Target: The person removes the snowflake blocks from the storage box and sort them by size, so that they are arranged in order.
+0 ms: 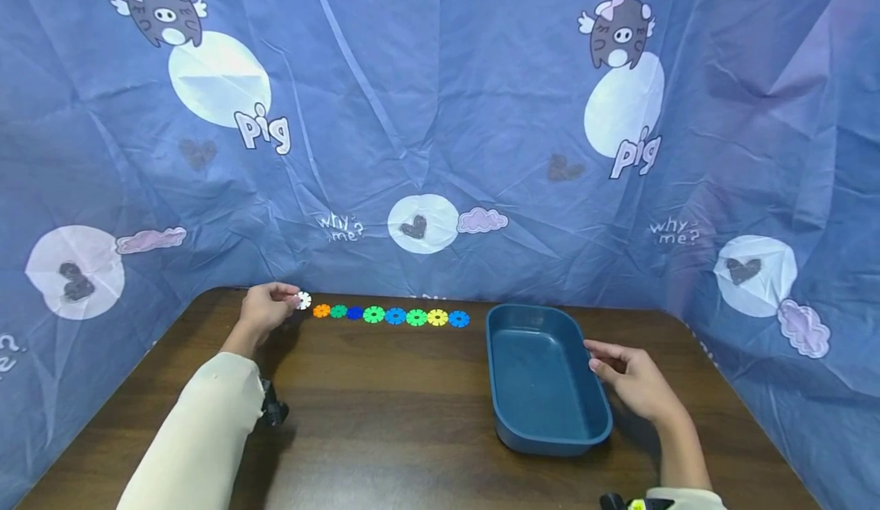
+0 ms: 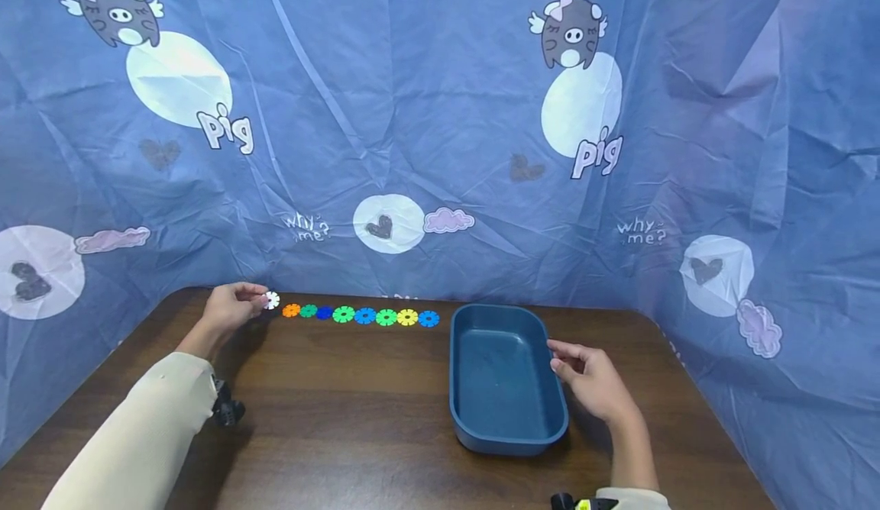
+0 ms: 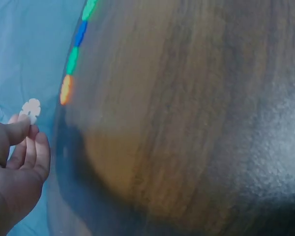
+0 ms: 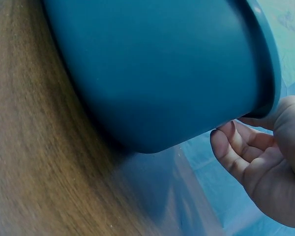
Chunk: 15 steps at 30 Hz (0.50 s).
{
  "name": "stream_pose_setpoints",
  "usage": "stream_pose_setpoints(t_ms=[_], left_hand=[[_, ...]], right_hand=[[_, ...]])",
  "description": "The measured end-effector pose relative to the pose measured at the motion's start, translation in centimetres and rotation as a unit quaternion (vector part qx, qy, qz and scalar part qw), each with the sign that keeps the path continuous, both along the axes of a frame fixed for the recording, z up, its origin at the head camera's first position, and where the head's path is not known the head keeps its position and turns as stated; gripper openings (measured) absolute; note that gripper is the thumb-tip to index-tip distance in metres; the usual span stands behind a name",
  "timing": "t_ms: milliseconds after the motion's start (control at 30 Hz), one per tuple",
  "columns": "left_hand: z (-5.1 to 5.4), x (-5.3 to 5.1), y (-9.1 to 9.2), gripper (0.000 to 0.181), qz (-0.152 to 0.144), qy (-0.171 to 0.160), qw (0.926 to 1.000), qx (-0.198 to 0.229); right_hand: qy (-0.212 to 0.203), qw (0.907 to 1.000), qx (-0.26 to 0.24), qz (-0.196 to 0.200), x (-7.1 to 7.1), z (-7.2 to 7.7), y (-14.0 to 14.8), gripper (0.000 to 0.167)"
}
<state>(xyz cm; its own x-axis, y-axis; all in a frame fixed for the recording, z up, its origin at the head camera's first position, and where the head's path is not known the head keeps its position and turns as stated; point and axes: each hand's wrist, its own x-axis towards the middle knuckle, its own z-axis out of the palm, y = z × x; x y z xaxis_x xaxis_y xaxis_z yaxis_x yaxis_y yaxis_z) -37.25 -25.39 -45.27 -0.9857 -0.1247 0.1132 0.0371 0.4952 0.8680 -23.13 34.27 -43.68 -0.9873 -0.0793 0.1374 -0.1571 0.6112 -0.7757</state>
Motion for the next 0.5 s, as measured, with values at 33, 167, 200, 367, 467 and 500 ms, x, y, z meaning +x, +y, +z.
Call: stream_pose_setpoints(t_ms=[33, 167, 200, 367, 467, 500], left_hand=[[-0.2, 0.0, -0.1, 0.025, 0.01, -0.007, 0.9999, 0.008], [-0.7, 0.0, -0.5, 0.026, 0.032, -0.03, 0.9989, 0.016], [-0.9, 0.0, -0.5, 0.026, 0.034, -0.034, 0.9987, 0.014], [-1.2, -0.2, -0.6, 0.025, 0.035, -0.04, 0.9986, 0.01], [-1.2, -0.4, -0.6, 0.026, 0.024, -0.038, 0.9989, 0.01], [-1.2, -0.4, -0.6, 0.026, 0.022, -0.038, 0.999, 0.008]], right_hand=[[-0.002, 1.0, -0.001, 0.0, 0.0, 0.0, 0.0, 0.037], [-0.002, 1.0, -0.006, 0.003, 0.1, 0.1, -0.1, 0.038], [-0.001, 1.0, -0.008, 0.003, 0.1, 0.0, -0.1, 0.038], [-0.006, 0.9999, -0.011, 0.003, 0.1, 0.1, -0.1, 0.038], [-0.009, 0.9999, -0.011, 0.002, 0.1, 0.1, -0.1, 0.038], [-0.009, 0.9999, -0.01, 0.002, 0.0, 0.1, -0.1, 0.038]])
